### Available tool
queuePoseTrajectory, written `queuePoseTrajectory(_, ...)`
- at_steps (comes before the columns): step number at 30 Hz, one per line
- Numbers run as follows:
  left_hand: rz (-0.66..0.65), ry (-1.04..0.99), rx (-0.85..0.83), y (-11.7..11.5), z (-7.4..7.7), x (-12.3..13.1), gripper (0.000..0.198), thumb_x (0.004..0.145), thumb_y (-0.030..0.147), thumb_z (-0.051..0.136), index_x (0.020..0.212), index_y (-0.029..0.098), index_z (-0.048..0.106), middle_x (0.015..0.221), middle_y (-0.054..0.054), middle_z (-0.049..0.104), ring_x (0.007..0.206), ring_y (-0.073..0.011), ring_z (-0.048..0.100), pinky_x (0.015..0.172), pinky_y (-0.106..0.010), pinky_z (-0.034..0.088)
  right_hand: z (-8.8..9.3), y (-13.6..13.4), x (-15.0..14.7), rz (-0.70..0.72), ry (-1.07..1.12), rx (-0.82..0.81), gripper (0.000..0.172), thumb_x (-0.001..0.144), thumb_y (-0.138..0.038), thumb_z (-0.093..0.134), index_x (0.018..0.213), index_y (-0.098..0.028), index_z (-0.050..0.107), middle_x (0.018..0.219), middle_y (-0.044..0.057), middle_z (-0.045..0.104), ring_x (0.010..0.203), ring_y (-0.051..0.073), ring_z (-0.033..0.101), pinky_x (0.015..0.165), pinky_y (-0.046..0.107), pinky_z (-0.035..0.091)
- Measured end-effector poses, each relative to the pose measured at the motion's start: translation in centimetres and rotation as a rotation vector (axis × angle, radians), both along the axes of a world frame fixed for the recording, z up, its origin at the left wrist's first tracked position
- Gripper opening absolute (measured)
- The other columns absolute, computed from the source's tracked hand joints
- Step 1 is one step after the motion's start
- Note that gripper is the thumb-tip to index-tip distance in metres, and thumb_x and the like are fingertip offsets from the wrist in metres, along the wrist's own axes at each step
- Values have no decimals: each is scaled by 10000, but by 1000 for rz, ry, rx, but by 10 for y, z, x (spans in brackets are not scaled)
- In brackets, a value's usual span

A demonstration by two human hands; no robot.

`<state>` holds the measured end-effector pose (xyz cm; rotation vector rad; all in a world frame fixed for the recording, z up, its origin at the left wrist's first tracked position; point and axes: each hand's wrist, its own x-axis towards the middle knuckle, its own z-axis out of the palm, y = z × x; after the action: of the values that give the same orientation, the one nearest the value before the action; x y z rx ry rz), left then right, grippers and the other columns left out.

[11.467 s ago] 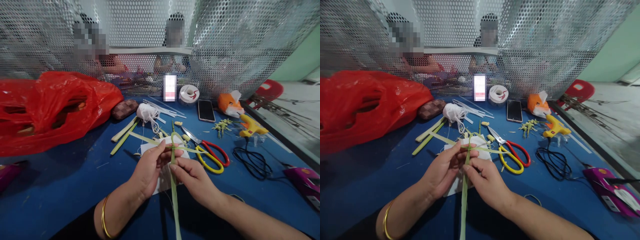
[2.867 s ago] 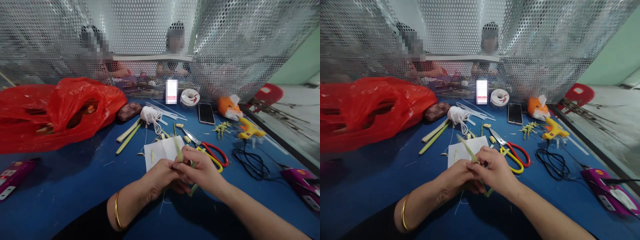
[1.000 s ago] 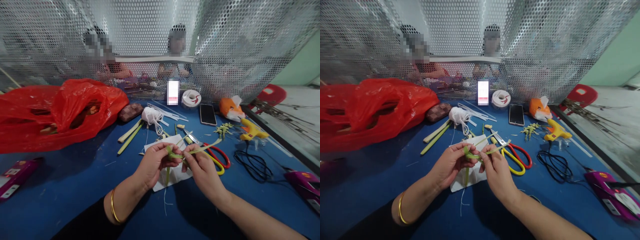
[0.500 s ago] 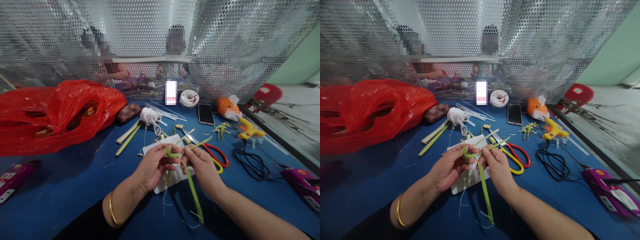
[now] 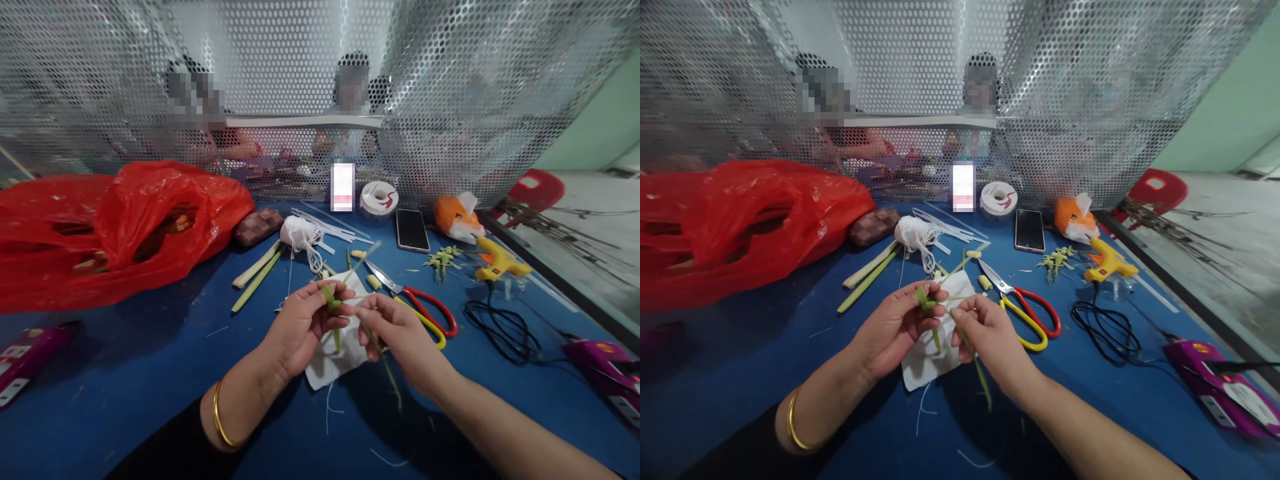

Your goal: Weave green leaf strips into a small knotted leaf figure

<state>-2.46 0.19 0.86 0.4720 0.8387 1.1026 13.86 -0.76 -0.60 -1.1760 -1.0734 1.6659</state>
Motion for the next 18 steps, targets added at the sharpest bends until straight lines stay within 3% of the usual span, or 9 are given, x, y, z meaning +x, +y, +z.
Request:
queuePoseTrajectory(3,46,42,15,3,-1,-3,70,845,121,654,836,108,722,807,-65,736,612,-111,684,520,-169,549,7,0,6,2,-30,200,286,773,-398,746,914,-175,633,603,-14,670,449,93,554,468,218,475)
queuePoseTrajectory(6,4,115,31,3,-3,-2,64,820,151,684,817,103,726,781,-57,717,574,-93,645,478,-157,500,13,2,11,115,-53,334,159,836,-312,672,887,-169,718,728,32,726,553,121,646,571,261,549)
queuePoseTrajectory(10,-60,206,23,1,-6,0,106,775,215,734,797,112,737,670,-20,666,506,-75,578,424,-157,426,14,3,15,224,-86,502,162,845,-195,650,977,-208,743,898,50,773,796,173,738,756,310,593)
queuePoseTrajectory(16,-256,270,58,-4,-5,5,223,722,320,798,813,124,747,727,-48,705,545,-101,608,440,-179,436,9,7,21,21,-397,966,145,876,-156,619,852,-217,749,772,37,732,697,167,676,653,296,532)
queuePoseTrajectory(18,-343,262,78,-7,-4,6,255,730,355,794,826,124,749,792,-68,727,551,-102,618,446,-185,445,9,8,22,-38,-460,1030,157,886,-174,609,787,-215,724,767,43,700,726,178,644,678,317,512)
